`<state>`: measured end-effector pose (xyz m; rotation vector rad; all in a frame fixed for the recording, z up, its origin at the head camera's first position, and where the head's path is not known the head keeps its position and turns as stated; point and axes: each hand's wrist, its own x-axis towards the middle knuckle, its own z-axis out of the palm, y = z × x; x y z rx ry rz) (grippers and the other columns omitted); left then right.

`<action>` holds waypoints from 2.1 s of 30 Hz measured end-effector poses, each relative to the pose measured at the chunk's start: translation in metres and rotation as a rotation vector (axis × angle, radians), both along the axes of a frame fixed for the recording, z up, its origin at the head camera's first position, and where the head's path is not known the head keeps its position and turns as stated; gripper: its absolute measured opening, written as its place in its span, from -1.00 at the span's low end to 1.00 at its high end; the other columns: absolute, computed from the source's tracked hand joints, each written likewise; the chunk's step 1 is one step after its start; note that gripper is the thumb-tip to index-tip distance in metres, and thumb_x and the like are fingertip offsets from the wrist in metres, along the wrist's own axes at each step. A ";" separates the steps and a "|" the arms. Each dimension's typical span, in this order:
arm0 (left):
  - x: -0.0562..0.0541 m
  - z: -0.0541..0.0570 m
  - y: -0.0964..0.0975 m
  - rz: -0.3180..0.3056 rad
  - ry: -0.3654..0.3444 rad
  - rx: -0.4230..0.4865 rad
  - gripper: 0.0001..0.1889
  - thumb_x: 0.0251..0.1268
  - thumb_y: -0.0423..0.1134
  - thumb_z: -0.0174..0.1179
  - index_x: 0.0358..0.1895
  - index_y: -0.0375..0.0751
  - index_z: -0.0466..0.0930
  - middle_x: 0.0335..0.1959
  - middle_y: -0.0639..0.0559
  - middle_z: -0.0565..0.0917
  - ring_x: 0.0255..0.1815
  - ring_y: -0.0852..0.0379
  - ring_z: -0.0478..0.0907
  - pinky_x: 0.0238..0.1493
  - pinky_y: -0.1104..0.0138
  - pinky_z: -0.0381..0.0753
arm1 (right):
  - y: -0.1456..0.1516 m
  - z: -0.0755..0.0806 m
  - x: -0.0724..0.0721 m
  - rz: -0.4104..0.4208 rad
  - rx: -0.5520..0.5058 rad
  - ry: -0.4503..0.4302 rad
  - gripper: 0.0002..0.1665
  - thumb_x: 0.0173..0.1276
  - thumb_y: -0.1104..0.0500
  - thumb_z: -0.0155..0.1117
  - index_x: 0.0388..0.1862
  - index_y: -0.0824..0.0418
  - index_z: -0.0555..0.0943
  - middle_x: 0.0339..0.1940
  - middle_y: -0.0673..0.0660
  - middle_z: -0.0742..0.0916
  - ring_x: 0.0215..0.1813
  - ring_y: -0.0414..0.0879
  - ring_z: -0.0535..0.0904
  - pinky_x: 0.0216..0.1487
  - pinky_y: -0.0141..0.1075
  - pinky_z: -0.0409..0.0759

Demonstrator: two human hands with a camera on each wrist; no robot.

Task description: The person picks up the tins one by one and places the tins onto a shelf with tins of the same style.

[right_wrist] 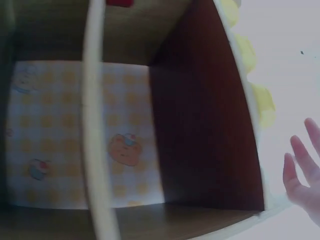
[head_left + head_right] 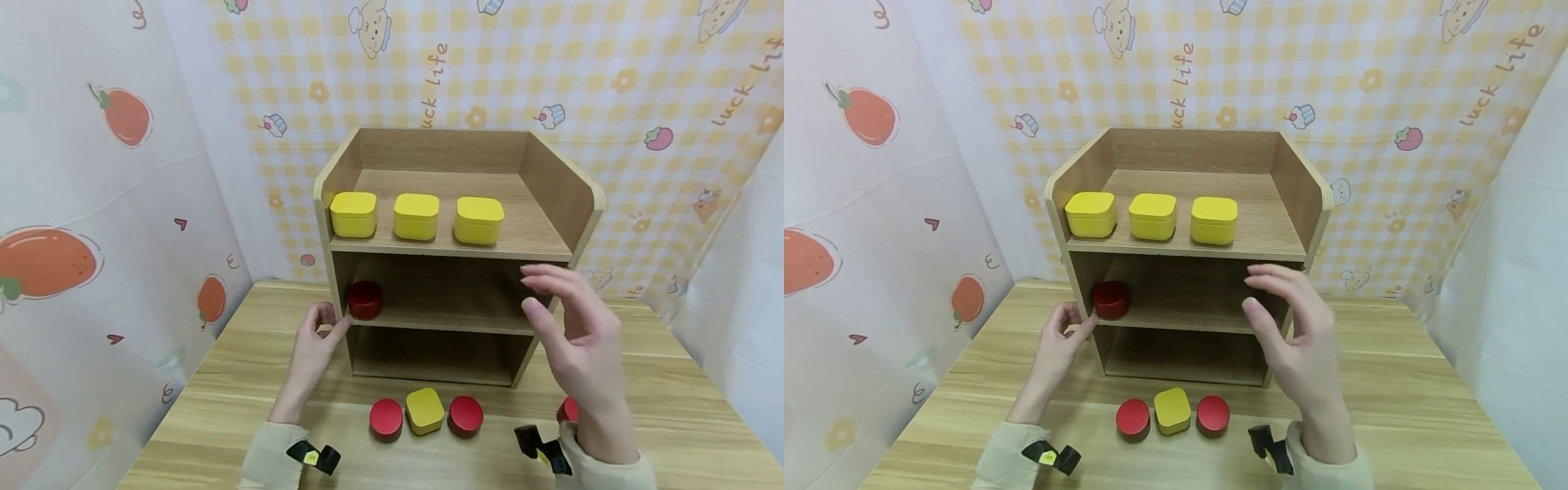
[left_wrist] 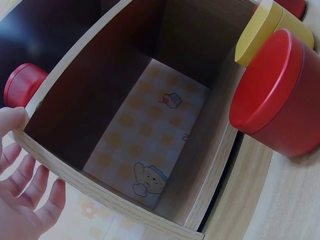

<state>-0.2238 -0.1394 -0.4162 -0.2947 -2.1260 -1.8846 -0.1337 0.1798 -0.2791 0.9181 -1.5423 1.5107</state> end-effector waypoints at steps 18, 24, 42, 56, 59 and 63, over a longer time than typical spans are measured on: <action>0.008 0.027 0.010 -0.025 0.012 -0.028 -0.76 0.34 -0.35 0.23 -0.13 -0.35 0.35 -0.20 -0.07 0.39 -0.11 0.07 0.38 -0.29 0.44 0.44 | -0.001 -0.101 -0.017 -0.006 0.093 -0.374 -0.78 0.33 0.57 0.09 -0.16 0.39 0.59 -0.07 0.34 0.63 0.05 -0.01 0.56 0.03 -0.36 0.52; -0.003 0.003 0.003 -0.005 0.002 -0.012 -0.74 0.33 -0.28 0.28 -0.15 -0.27 0.36 -0.20 -0.05 0.39 -0.09 0.07 0.38 -0.31 0.43 0.44 | -0.010 -0.129 -0.018 -0.025 0.232 -0.453 -0.75 0.33 0.51 0.17 -0.14 0.24 0.62 -0.06 0.18 0.67 0.00 -0.09 0.60 -0.03 -0.38 0.55; 0.000 0.000 0.000 0.005 -0.018 -0.026 -0.69 0.30 -0.23 0.31 -0.12 -0.28 0.37 -0.18 -0.07 0.40 -0.08 0.06 0.38 -0.28 0.42 0.44 | -0.024 -0.155 -0.025 0.118 0.759 -0.632 -0.63 0.41 0.11 0.29 0.17 0.03 0.54 0.11 0.02 0.63 0.14 0.04 0.55 0.01 -0.10 0.59; -0.001 -0.004 0.000 0.010 -0.009 -0.009 -0.70 0.31 -0.24 0.30 -0.14 -0.31 0.36 -0.19 -0.08 0.39 -0.09 0.07 0.39 -0.30 0.43 0.44 | -0.028 -0.157 -0.031 0.037 1.017 -0.665 -0.39 0.27 0.00 0.41 0.26 0.16 0.53 0.18 -0.05 0.60 0.23 -0.08 0.48 0.24 -0.09 0.42; -0.002 -0.003 0.000 0.003 -0.011 -0.008 -0.69 0.31 -0.23 0.30 -0.14 -0.30 0.35 -0.19 -0.08 0.39 -0.11 0.06 0.40 -0.30 0.42 0.45 | -0.029 -0.158 -0.030 0.009 1.066 -0.669 -0.36 0.25 -0.05 0.42 0.28 0.12 0.52 0.20 -0.04 0.58 0.24 -0.03 0.46 0.23 -0.05 0.41; -0.002 -0.002 0.000 0.001 0.000 -0.013 -0.69 0.32 -0.22 0.29 -0.14 -0.30 0.35 -0.20 -0.08 0.38 -0.12 0.07 0.39 -0.31 0.43 0.45 | -0.031 -0.160 -0.030 -0.001 1.105 -0.680 -0.30 0.21 -0.10 0.44 0.30 0.08 0.50 0.23 -0.02 0.57 0.25 0.01 0.44 0.26 -0.02 0.38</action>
